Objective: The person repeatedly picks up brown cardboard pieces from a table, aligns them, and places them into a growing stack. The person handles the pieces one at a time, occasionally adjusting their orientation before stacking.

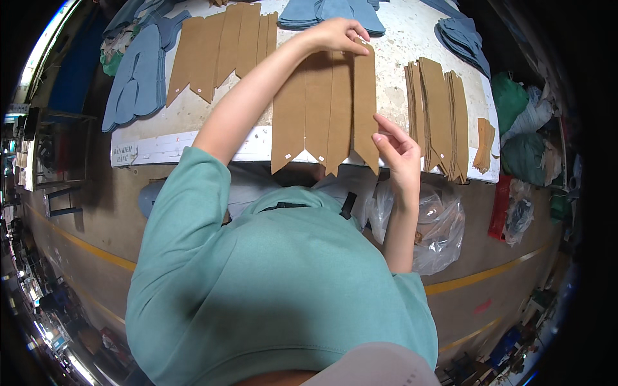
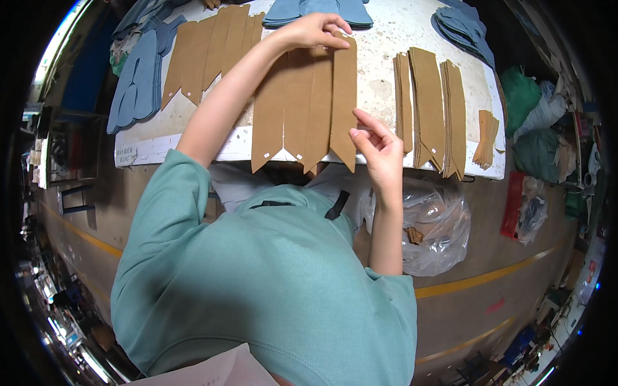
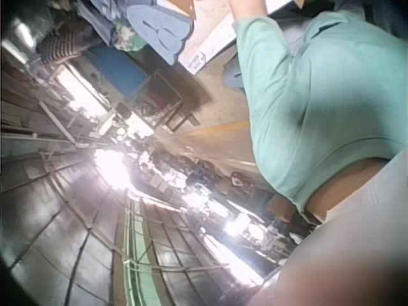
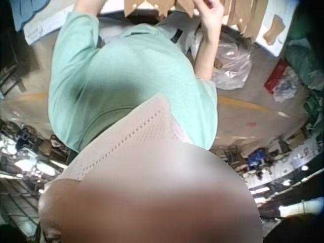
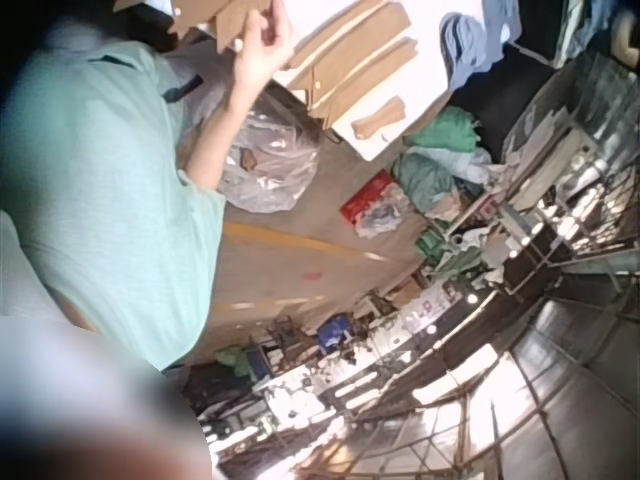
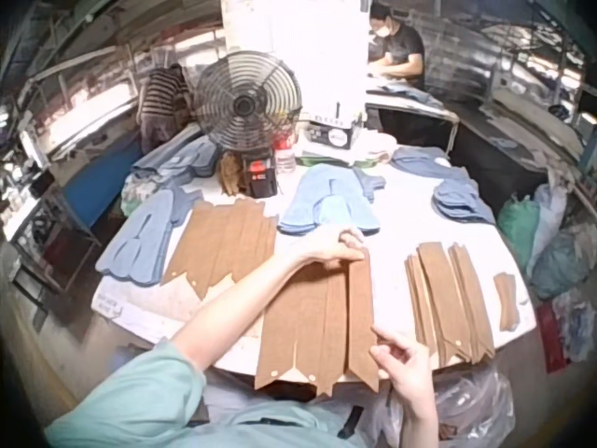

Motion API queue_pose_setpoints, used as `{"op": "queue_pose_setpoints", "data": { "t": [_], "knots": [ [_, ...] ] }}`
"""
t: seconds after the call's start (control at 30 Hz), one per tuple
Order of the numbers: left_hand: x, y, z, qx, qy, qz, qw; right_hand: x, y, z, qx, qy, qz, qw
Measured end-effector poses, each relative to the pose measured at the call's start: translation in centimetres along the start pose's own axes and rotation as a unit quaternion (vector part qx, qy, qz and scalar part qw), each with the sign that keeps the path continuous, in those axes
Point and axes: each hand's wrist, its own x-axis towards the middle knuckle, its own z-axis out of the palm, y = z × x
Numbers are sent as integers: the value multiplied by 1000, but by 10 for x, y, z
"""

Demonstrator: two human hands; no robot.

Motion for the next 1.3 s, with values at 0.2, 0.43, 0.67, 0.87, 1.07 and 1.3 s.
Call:
{"op": "queue_pose_setpoints", "data": {
  "t": [0.2,0.43,0.67,0.87,1.07,1.3],
  "knots": [
    [-14,-8,-19,134,-22,-48,990,-2,15,26,-68,-29,-46,996],
    [-12,-12,-16,157,-17,-57,986,-5,13,34,-174,-7,-97,980],
    [-51,8,-14,386,184,88,899,-6,4,40,-205,64,-135,967],
    [-169,63,19,145,180,37,972,9,3,41,35,47,-16,998],
    [-199,86,101,97,253,118,955,28,3,62,-168,49,-78,981],
    [-196,60,102,196,286,15,938,16,-12,67,-414,58,-82,905]
  ]
}}
